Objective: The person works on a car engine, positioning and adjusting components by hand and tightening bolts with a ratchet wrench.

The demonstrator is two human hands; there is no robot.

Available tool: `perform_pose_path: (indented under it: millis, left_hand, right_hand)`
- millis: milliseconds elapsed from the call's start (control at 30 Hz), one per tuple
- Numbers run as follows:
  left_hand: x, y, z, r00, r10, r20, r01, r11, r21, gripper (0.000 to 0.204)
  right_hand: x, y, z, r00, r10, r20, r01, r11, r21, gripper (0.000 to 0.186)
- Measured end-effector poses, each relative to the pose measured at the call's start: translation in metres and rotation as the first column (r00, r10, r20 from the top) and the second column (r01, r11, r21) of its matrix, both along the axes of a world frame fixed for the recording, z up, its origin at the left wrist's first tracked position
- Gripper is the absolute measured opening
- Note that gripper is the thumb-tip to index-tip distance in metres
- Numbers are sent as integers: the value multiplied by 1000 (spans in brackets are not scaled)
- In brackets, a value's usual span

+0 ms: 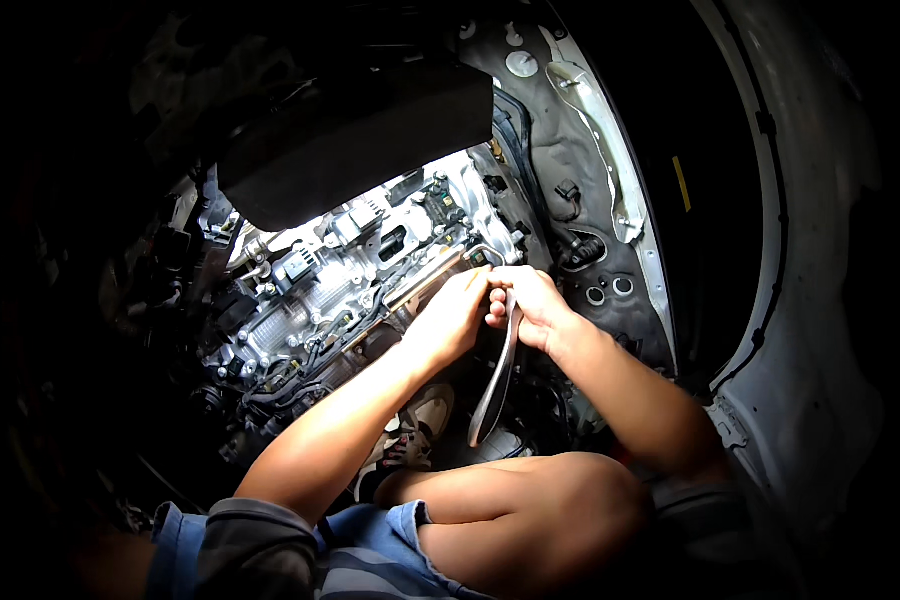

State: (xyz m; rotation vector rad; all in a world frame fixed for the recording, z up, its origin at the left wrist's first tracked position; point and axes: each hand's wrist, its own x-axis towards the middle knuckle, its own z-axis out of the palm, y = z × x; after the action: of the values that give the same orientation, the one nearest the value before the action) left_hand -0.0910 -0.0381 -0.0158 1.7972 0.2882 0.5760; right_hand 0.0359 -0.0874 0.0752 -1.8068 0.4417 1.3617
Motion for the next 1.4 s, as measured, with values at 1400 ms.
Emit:
perform_pose_path:
  millis: [1400]
  left_hand:
    - [-52, 7, 129, 447, -275, -851, 892, 71, 446, 23]
  right_hand:
    - [-9, -26, -6, 149, 346, 926, -684, 712, -156, 15]
